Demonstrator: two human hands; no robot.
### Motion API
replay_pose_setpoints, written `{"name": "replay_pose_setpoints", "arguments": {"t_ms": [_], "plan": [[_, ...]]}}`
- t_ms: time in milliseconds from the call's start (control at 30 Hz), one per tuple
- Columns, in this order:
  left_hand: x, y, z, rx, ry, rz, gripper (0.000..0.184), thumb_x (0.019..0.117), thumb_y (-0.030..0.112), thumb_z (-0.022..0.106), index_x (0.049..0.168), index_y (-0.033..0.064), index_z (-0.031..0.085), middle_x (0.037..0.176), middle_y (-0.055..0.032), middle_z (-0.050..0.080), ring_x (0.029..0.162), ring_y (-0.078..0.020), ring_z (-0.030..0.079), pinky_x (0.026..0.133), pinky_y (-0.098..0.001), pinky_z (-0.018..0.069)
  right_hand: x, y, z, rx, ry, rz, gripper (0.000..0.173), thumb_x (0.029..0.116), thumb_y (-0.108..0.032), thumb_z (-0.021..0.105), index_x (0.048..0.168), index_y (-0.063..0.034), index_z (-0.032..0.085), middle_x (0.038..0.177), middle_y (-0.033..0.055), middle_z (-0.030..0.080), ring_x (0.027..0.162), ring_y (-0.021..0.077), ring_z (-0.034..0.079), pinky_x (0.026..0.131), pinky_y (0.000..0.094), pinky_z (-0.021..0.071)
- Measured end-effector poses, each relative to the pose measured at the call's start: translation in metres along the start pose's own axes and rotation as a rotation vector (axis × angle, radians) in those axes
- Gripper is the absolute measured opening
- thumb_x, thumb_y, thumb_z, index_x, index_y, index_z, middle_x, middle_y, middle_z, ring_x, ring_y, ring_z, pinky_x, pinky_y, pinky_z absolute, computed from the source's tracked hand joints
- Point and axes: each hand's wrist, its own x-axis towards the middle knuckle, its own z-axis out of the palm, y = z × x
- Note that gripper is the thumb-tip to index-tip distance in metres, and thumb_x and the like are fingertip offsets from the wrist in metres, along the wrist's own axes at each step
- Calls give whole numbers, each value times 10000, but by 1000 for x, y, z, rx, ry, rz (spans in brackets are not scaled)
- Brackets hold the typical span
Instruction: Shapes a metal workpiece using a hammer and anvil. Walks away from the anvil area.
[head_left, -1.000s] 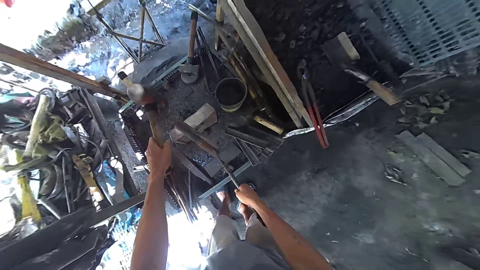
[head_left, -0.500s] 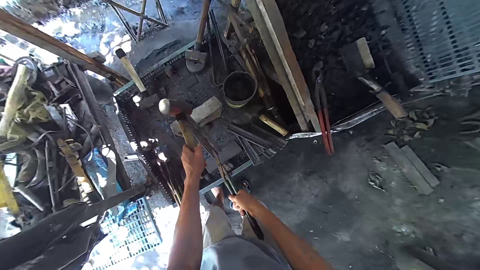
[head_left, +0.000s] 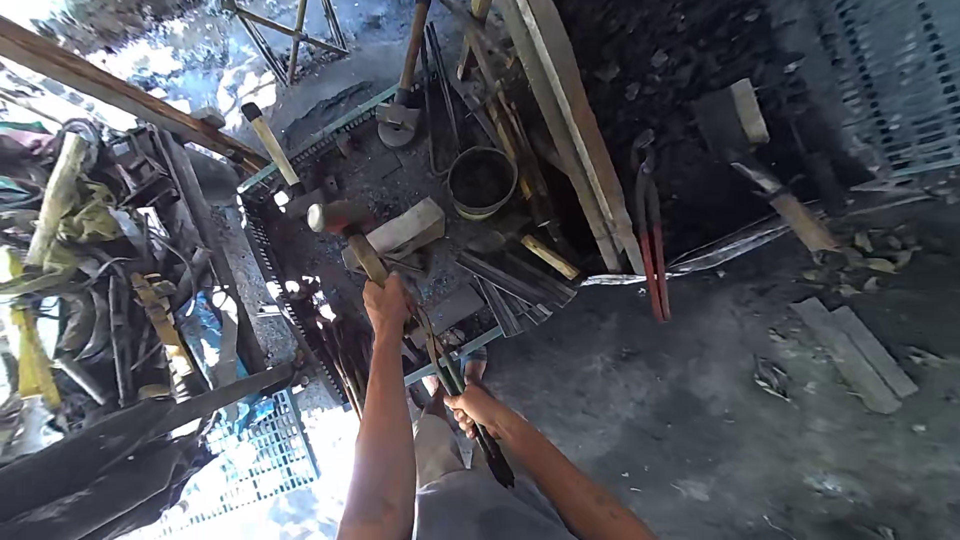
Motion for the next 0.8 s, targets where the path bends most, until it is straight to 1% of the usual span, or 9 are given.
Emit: {"name": "replay_pose_setpoints", "arguments": {"t_ms": [100, 133, 200, 267, 433, 533, 667, 733, 800], "plan": [[-18, -11, -11, -115, -55, -55, 356, 1070, 337, 570, 1147, -10, 565, 691, -120, 617, 487, -234, 618, 473, -413, 594, 4, 4, -17, -270, 180, -108, 286, 1018, -355, 587, 937, -89, 520, 601, 7, 456, 431, 126, 452, 424, 300, 446], [-24, -21, -15, -92, -49, -61, 348, 1067, 327, 578, 1145, -12, 570, 686, -115, 624, 483, -232, 623, 468, -410, 596, 7, 6, -27, -400, 254, -167, 327, 1013, -386, 571, 928, -71, 558, 643, 37, 501, 483, 159, 494, 478, 350, 466], [-35, -38, -28, -22, -28, -58, 331, 1061, 306, 592, 1134, -16, 576, 667, -107, 626, 472, -229, 621, 453, -408, 591, 13, 7, -46, -591, 349, -272, 378, 1010, -395, 548, 918, -40, 638, 780, 119, 605, 691, 264, 611, 660, 501, 520], [-39, -48, -40, 60, -1, -68, 324, 1056, 302, 600, 1132, -13, 588, 670, -105, 636, 470, -229, 627, 450, -410, 592, 14, 3, -64, -683, 371, -318, 379, 1025, -381, 532, 937, -35, 659, 836, 142, 642, 796, 301, 654, 738, 544, 534], [-57, -66, -60, 93, 51, -94, 316, 1042, 308, 620, 1112, 0, 605, 675, -100, 650, 468, -232, 634, 438, -407, 590, -20, -25, -86, -932, 389, -237, 336, 1029, -299, 532, 1195, -16, 601, 1015, 191, 671, 971, 351, 677, 852, 552, 540], [-81, -73, -66, 52, 78, -123, 331, 1042, 319, 618, 1133, 2, 597, 679, -106, 651, 464, -234, 629, 429, -410, 586, -33, -38, -86, -1065, 344, -287, 329, 1015, -302, 538, 1162, -16, 606, 1029, 192, 667, 989, 352, 675, 860, 548, 539], [-106, -79, -73, 13, 112, -116, 312, 1034, 300, 629, 1120, 4, 584, 650, -106, 628, 442, -237, 611, 411, -405, 572, -37, -38, -80, -917, 309, -326, 338, 1034, -331, 544, 1125, -19, 637, 1012, 179, 655, 968, 333, 655, 864, 541, 525], [-107, -81, -76, 46, 114, -111, 304, 1027, 299, 638, 1105, 8, 591, 639, -97, 627, 436, -229, 607, 406, -396, 566, -36, -41, -84, -876, 321, -303, 317, 1033, -330, 546, 1103, -33, 631, 948, 160, 644, 901, 316, 651, 811, 533, 526], [-101, -81, -76, 77, 92, -104, 312, 1023, 316, 640, 1104, 18, 597, 637, -89, 628, 440, -224, 610, 413, -396, 570, -29, -47, -94, -845, 333, -288, 311, 1030, -333, 553, 971, -38, 630, 819, 131, 606, 755, 282, 615, 700, 507, 505]]}}
